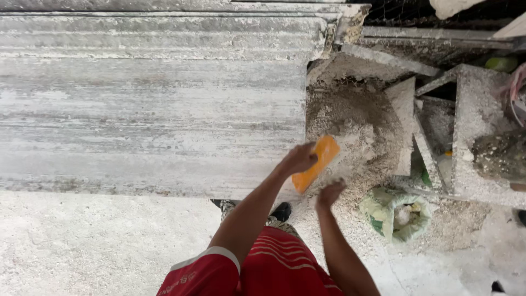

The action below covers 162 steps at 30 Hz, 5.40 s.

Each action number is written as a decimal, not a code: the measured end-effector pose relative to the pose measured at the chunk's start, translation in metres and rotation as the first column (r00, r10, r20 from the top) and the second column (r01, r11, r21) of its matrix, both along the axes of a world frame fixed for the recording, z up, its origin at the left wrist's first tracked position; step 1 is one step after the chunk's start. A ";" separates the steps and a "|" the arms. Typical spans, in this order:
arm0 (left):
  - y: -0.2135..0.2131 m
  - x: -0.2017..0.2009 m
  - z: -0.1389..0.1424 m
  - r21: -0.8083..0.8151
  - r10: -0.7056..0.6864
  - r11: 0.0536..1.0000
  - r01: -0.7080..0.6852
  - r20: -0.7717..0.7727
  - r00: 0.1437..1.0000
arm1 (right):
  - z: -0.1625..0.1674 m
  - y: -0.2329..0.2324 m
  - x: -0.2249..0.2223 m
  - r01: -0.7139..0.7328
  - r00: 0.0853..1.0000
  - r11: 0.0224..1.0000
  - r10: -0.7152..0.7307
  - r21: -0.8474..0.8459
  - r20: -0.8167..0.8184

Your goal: The person scrapes dried plaster residue off a large flat work table using an orange plastic scraper, pushing the scrapings aside. They then lay green mold strips onto the cleaned table, align them, and brush liquid from a container onto the strips using a wide bristle brush.

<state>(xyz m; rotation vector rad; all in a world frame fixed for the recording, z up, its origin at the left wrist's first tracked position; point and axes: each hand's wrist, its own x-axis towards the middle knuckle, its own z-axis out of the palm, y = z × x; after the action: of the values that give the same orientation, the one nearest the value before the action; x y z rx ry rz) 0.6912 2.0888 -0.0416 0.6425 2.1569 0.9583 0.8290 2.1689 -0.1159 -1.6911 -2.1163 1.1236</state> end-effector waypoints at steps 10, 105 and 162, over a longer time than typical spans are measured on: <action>-0.190 -0.050 -0.003 0.255 0.506 0.857 -0.448 -0.253 0.824 | -0.006 0.082 0.143 0.211 0.897 0.841 -0.369 -0.498 -0.243; -1.785 -0.233 0.076 0.413 0.764 -0.423 -0.807 0.642 -0.071 | 0.021 -1.646 -0.512 -0.779 0.023 -0.328 0.837 -0.535 -0.547; -2.161 -0.750 -0.021 0.258 0.815 -0.040 -0.965 0.568 0.118 | 0.070 -1.829 -0.646 -0.588 0.802 0.575 0.507 -0.569 -0.316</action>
<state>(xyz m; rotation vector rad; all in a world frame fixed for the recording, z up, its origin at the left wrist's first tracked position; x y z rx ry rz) -0.0584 -0.0725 -0.0630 -0.9741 1.7758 2.3544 0.1827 0.3397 -0.0460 -1.0638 -2.4074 2.3094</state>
